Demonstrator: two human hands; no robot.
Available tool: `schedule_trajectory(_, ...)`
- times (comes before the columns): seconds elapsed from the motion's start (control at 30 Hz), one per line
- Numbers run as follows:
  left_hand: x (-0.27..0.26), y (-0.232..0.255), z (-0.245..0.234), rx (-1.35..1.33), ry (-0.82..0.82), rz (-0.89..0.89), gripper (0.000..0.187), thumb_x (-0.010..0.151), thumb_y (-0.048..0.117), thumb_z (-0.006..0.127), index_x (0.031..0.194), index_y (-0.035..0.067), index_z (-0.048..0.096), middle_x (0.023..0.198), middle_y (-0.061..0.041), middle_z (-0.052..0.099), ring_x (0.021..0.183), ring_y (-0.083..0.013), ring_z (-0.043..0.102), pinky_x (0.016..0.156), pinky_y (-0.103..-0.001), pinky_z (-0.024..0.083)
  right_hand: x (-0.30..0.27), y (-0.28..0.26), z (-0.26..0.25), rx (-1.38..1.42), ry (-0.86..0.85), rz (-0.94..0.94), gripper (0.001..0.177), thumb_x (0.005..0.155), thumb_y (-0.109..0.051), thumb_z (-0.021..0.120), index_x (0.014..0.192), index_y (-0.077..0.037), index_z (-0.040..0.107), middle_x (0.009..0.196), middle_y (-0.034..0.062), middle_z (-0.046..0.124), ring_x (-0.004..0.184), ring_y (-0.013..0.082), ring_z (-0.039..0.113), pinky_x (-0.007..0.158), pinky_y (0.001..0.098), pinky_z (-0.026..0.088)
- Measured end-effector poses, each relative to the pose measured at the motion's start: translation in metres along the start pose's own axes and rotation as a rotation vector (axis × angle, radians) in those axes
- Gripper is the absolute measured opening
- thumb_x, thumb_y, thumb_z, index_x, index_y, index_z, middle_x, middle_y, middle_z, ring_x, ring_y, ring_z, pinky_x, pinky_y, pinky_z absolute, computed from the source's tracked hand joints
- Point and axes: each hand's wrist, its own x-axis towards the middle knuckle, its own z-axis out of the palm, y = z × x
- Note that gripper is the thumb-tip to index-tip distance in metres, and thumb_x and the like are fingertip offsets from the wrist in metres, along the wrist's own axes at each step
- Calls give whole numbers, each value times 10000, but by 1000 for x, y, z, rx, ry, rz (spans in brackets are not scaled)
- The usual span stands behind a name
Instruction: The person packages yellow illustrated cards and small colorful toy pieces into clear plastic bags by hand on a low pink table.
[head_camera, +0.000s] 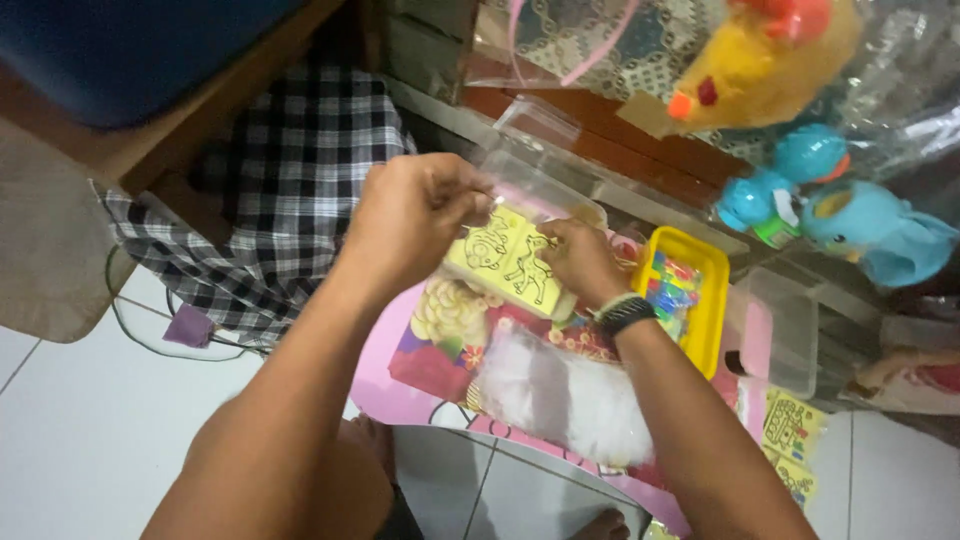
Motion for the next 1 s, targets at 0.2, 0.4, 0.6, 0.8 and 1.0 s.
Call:
schedule_trajectory(0.2,0,-2,-13,-1,-25,38,135,845,244,724,952,310,775,726,36,784,821,-251,784,759,-421,605,42,-17,34,-110,-74,46,670,719,-382,895,1310,-139,692,1157,128,676,1172,370,643,1013,506,508)
schedule_trajectory(0.4,1,-2,-23,-67,-27,66,153,853,207,713,981,243,791,794,-70,797,865,-344,776,782,-473,598,46,-23,51,-396,-104,141,635,737,-449,861,1218,-65,706,1202,133,610,1200,383,586,1021,526,428)
schedule_trajectory(0.6,4,-7,-19,-92,-6,126,147,856,173,715,984,197,783,770,-80,792,837,-338,780,761,-474,606,18,-65,43,-541,29,-7,729,769,-388,867,1303,30,601,1201,189,578,1164,418,573,936,549,500)
schedule_trajectory(0.8,5,-10,-19,-130,-5,129,140,861,147,720,980,176,787,738,-67,791,784,-291,804,761,-407,607,20,-33,54,-63,234,62,278,780,-146,851,992,-59,693,889,79,602,880,317,629,790,420,491)
schedule_trajectory(1.0,5,-9,-15,-119,-24,80,112,847,189,736,942,192,795,714,-88,776,794,-323,788,756,-459,596,-25,-43,-25,277,368,10,177,783,-129,914,867,-111,759,684,74,664,662,155,604,629,296,470)
